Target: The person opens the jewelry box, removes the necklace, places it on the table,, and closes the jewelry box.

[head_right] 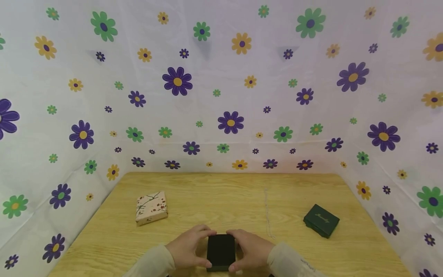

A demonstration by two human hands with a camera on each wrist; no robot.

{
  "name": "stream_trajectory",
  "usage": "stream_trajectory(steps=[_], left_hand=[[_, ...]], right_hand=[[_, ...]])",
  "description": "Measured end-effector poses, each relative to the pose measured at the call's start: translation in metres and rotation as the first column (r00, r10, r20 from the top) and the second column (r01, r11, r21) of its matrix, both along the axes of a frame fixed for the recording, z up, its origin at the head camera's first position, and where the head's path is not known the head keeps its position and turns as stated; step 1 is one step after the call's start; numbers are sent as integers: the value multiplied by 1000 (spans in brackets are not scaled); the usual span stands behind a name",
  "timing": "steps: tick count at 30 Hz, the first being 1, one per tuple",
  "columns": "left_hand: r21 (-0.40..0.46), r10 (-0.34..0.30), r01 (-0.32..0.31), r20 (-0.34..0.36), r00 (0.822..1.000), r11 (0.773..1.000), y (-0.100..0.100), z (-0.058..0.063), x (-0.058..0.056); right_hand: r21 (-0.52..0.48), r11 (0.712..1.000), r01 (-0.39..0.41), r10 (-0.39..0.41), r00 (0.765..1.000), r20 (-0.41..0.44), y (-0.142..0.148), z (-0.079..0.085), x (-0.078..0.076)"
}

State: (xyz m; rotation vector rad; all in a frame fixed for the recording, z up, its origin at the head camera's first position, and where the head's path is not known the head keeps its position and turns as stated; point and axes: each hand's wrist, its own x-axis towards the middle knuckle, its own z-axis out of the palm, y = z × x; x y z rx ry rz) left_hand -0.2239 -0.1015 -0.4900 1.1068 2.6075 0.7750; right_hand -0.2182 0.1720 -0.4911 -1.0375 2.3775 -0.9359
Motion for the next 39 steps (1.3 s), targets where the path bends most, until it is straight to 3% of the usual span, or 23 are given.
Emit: stream_trajectory(steps=[8, 17, 23, 39], left_hand=[[-2, 3, -3, 21, 1000, 1000, 1, -2, 0], [-12, -3, 3, 45, 999, 1000, 0, -3, 4], [-19, -8, 9, 35, 999, 1000, 0, -2, 5], [-114, -9, 9, 7, 1000, 993, -1, -3, 9]], right_hand=[[61, 998, -9, 12, 999, -46, 0, 1, 0], [93, 996, -16, 17, 1000, -16, 1, 2, 1], [54, 998, -15, 13, 999, 37, 1, 2, 2], [117, 993, -3, 3, 1000, 3, -1, 1, 0]])
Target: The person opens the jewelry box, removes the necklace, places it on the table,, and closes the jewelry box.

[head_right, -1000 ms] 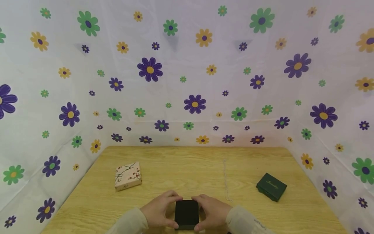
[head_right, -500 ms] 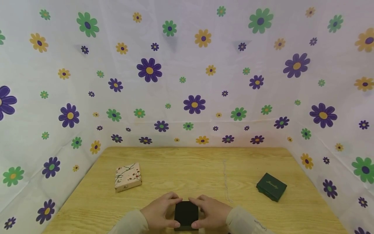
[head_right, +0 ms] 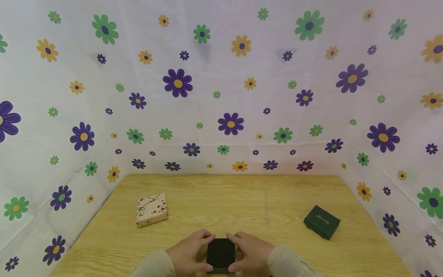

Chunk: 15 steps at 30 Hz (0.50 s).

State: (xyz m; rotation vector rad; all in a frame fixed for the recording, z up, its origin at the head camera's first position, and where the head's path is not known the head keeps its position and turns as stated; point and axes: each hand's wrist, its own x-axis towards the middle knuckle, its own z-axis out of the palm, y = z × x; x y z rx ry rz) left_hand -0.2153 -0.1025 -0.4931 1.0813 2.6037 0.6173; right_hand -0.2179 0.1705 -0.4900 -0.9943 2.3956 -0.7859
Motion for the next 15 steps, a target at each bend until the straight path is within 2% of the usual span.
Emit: stream_trajectory(steps=[7, 15], left_hand=[[-62, 2, -3, -23, 1000, 998, -1, 2, 3], [-82, 41, -39, 24, 999, 996, -1, -1, 4]], right_hand=[[44, 998, 34, -34, 999, -2, -1, 1, 2], [47, 998, 47, -45, 998, -37, -1, 0, 1]])
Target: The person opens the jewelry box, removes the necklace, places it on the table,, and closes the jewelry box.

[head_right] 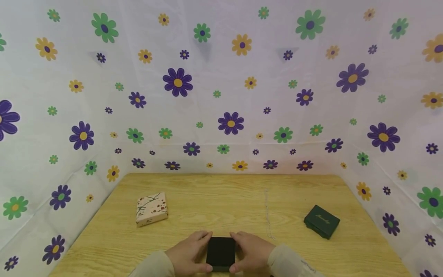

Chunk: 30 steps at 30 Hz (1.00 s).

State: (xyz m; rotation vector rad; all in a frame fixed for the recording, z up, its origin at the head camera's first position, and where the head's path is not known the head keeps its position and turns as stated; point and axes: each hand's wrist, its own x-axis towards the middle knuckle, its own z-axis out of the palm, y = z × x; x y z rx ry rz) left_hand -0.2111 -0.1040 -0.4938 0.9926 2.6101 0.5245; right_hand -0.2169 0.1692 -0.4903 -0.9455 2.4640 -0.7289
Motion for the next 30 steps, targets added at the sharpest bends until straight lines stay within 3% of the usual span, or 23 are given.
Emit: stream_trajectory(steps=[12, 18, 23, 30], left_hand=[[8, 37, -37, 11, 999, 999, 1, -1, 0], [90, 56, -60, 49, 997, 994, -2, -8, -3], [225, 111, -136, 123, 986, 965, -3, -13, -5], [368, 112, -126, 59, 992, 921, -1, -13, -6]], right_hand=[[-18, 1000, 2, -3, 1000, -8, -1, 0, -2], [-75, 996, 38, -39, 999, -11, -2, -1, -1], [-134, 990, 46, -50, 998, -30, 3, 1, -4], [-161, 986, 49, -55, 998, -33, 7, 13, -6]])
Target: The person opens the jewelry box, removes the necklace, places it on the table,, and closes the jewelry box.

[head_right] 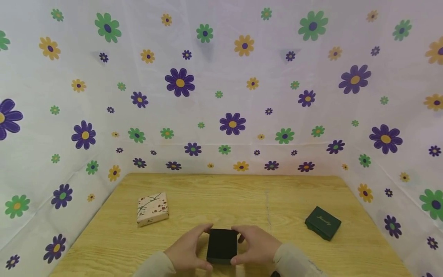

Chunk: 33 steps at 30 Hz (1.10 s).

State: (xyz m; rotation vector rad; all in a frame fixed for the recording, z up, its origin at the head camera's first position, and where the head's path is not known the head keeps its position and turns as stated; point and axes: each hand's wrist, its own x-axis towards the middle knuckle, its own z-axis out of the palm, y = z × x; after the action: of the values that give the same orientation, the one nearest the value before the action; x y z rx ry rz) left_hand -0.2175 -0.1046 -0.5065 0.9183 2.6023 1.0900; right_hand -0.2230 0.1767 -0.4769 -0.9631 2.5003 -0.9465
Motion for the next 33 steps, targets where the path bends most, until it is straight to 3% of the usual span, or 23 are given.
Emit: stream_trajectory(steps=[10, 19, 27, 33], left_hand=[[41, 38, -35, -68, 997, 999, 2, -2, -1], [52, 76, -73, -57, 995, 996, 2, -2, 0], [56, 111, -111, -5, 994, 992, 0, -3, 0], [69, 109, -109, 4, 994, 992, 0, -3, -1]], right_hand=[[-13, 1000, -8, 8, 1000, -27, 0, 6, 0], [-24, 1000, 2, -2, 1000, -22, 2, 3, -2], [-34, 986, 166, -166, 986, -13, 33, 3, -11], [17, 926, 377, -374, 923, -92, 78, 14, -18]])
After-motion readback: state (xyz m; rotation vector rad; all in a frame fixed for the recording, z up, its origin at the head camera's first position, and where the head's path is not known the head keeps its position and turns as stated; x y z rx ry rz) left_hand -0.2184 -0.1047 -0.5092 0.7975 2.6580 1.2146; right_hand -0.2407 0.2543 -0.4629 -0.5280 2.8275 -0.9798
